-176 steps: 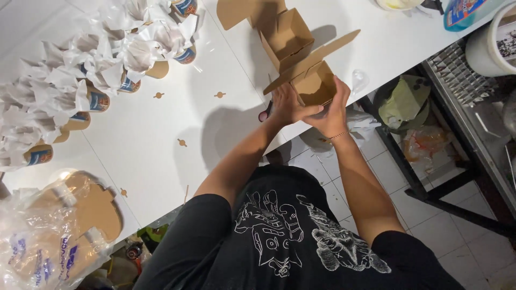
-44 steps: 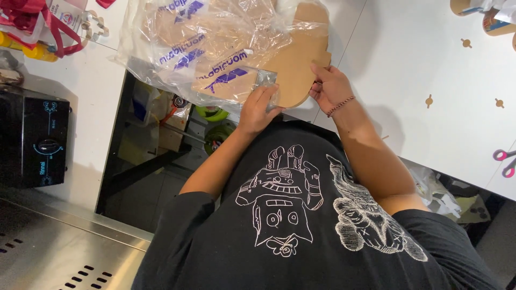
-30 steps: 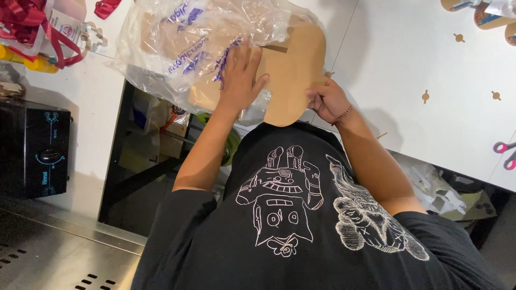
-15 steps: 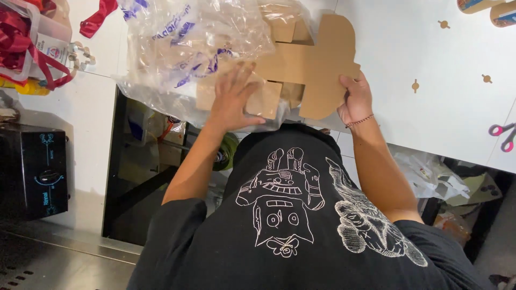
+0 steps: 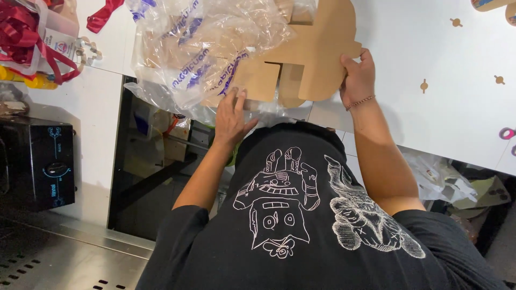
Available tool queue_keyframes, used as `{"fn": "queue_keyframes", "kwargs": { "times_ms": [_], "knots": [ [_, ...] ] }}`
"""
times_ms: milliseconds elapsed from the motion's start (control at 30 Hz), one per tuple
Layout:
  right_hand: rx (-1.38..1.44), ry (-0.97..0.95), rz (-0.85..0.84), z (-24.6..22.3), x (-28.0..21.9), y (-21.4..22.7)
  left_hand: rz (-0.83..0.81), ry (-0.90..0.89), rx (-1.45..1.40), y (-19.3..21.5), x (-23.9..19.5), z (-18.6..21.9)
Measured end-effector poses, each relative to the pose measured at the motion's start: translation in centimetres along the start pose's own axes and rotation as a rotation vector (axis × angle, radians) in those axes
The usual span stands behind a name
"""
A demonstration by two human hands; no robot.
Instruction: The person assembles flat cardboard pieces into small boxes by folding and interlocking tabs. They repeatedly pick up a flat piece, fold the sides, and secure the tabs to form a box, then place the finished box on the table.
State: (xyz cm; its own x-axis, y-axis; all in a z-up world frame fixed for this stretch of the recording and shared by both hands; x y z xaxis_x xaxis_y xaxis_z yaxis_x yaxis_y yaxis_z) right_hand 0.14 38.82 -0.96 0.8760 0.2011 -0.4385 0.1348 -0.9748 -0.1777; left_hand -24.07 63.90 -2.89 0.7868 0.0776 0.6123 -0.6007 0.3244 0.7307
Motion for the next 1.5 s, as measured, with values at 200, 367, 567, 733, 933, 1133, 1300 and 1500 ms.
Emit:
{"fn": "queue_keyframes", "kwargs": {
  "times_ms": [200, 367, 567, 733, 933, 1133, 1300, 1500],
  "knots": [
    [0.0, -0.007, 0.035, -0.9, -1.8, 5.6, 0.095, 0.083, 0.024, 2.7, 1.0, -1.3],
    [-0.049, 0.03, 0.025, -3.9, -3.6, 12.2, 0.055, 0.144, 0.065, 3.2, 0.2, -3.7],
    [-0.198, 0.19, 0.201, -12.7, -7.7, 21.6, 0.03, 0.139, -0.009, 3.2, 3.0, -1.8],
    [-0.126, 0.214, 0.302, -15.9, -11.5, 28.6, 0.286, 0.39, -0.358, 2.2, 6.5, 0.5],
    [-0.377, 0.141, 0.177, -19.6, -13.4, 33.9, 0.028, 1.5, -2.04, -5.8, 12.0, 8.2],
    [-0.894, 0.834, -0.095, -21.2, -11.5, 38.9, -0.006, 1.266, -2.136, -16.0, 12.9, 15.4],
    [-0.706, 0.415, -0.004, -16.1, -7.2, 43.4, 0.095, 1.398, -1.755, -18.9, 13.6, 18.9],
    [-0.094, 0.001, 0.156, -11.8, -2.8, 45.2, 0.204, 1.482, -1.525, -20.8, 11.2, 19.8]
  ]
}}
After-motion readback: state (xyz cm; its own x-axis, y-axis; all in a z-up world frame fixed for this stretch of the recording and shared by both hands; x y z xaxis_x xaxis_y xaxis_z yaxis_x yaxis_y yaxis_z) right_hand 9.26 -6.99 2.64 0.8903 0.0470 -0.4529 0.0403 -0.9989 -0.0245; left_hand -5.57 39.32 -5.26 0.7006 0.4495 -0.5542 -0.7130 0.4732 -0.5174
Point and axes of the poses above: each hand's wrist, its own x-axis towards the middle knuckle, its own y-axis out of the back of the hand, z = x × y, the point moved 5 cm from there along x, towards the middle knuckle, and after that the axes turned 7 degrees about -x, right-handed, at the moved point
